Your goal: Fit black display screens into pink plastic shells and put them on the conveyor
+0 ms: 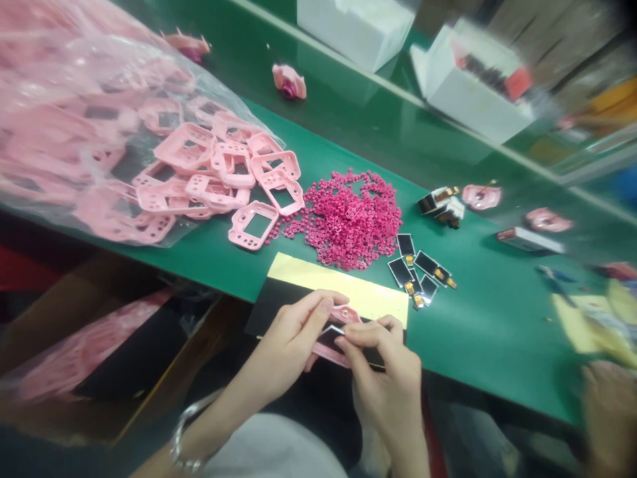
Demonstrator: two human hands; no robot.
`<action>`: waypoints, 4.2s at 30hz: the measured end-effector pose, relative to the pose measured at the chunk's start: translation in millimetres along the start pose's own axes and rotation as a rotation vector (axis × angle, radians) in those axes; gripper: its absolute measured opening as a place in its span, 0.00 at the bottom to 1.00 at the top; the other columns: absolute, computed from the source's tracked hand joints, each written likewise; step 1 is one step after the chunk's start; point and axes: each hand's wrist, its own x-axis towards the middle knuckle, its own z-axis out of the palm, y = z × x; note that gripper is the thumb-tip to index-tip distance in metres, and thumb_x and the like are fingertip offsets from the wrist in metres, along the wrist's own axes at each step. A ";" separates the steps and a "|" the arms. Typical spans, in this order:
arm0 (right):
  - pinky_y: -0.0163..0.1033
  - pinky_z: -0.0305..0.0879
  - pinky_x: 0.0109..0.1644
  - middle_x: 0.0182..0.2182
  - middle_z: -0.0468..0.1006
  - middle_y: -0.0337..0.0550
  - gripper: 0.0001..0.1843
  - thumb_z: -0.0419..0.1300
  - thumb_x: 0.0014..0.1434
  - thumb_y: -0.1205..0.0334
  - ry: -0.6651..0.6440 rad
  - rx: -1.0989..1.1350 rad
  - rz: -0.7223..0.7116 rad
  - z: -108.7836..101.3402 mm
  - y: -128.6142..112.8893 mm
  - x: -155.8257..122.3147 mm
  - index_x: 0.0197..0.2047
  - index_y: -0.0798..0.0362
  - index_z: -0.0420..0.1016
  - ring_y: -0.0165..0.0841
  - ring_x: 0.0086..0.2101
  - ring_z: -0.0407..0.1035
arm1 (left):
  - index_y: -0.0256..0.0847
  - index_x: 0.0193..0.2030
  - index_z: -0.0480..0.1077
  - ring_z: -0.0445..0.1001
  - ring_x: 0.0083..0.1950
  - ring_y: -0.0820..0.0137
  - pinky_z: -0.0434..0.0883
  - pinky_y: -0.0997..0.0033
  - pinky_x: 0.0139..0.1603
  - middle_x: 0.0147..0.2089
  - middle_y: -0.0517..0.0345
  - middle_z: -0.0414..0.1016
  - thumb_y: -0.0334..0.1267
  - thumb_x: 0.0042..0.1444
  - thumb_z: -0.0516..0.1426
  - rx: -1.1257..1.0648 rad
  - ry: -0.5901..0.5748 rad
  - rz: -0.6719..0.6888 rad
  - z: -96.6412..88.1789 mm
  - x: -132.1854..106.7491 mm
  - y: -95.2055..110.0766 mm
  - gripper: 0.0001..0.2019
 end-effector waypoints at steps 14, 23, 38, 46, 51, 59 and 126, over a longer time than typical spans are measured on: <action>0.43 0.57 0.47 0.33 0.81 0.32 0.08 0.65 0.64 0.71 -0.125 0.059 0.040 -12.4 8.0 10.5 0.36 0.49 0.72 0.30 0.36 0.75 | 0.38 0.51 0.73 0.60 0.16 0.83 0.59 0.82 0.16 0.36 0.57 0.77 0.54 0.68 0.50 -0.064 -0.079 -0.007 -0.7 5.9 3.9 0.21; 0.42 0.60 0.45 0.34 0.81 0.35 0.08 0.64 0.64 0.73 -0.063 0.008 0.014 -7.7 -1.0 14.4 0.36 0.50 0.71 0.30 0.36 0.72 | 0.38 0.46 0.74 0.58 0.15 0.84 0.57 0.84 0.14 0.37 0.57 0.78 0.53 0.66 0.53 -0.097 0.055 -0.002 7.9 1.0 12.6 0.19; 0.50 0.65 0.54 0.57 0.73 0.47 0.10 0.67 0.60 0.70 0.217 -0.271 -0.101 1.3 -2.4 9.5 0.43 0.46 0.81 0.42 0.52 0.68 | 0.40 0.44 0.73 0.60 0.14 0.83 0.60 0.87 0.13 0.23 0.67 0.71 0.47 0.61 0.63 -0.155 0.278 0.100 10.6 9.2 6.4 0.12; 0.43 0.70 0.60 0.59 0.76 0.46 0.24 0.53 0.72 0.56 0.136 0.493 0.613 26.3 -13.6 4.1 0.68 0.48 0.65 0.37 0.58 0.71 | 0.40 0.42 0.74 0.62 0.13 0.82 0.61 0.86 0.12 0.25 0.65 0.74 0.43 0.59 0.64 -0.150 0.323 0.166 16.1 3.1 1.6 0.10; 0.41 0.73 0.58 0.55 0.80 0.48 0.19 0.53 0.72 0.53 0.159 0.604 0.694 37.1 -19.2 0.3 0.60 0.51 0.75 0.38 0.55 0.75 | 0.40 0.38 0.75 0.63 0.14 0.82 0.61 0.81 0.11 0.35 0.58 0.80 0.41 0.60 0.62 -0.067 0.427 0.223 20.5 -6.1 2.9 0.07; 0.45 0.77 0.55 0.50 0.83 0.51 0.18 0.54 0.70 0.54 0.137 0.616 0.704 34.4 -20.5 1.7 0.58 0.52 0.76 0.40 0.50 0.79 | 0.41 0.38 0.75 0.63 0.15 0.80 0.62 0.80 0.14 0.31 0.59 0.80 0.41 0.62 0.60 -0.026 0.429 0.185 22.1 -9.1 1.5 0.06; 0.53 0.65 0.56 0.41 0.77 0.46 0.11 0.60 0.64 0.69 -0.108 -0.144 -0.107 15.4 -28.9 22.7 0.49 0.52 0.79 0.38 0.44 0.70 | 0.43 0.61 0.70 0.79 0.51 0.61 0.77 0.66 0.50 0.53 0.49 0.79 0.50 0.68 0.54 -0.304 0.319 0.142 2.5 -0.6 -16.7 0.20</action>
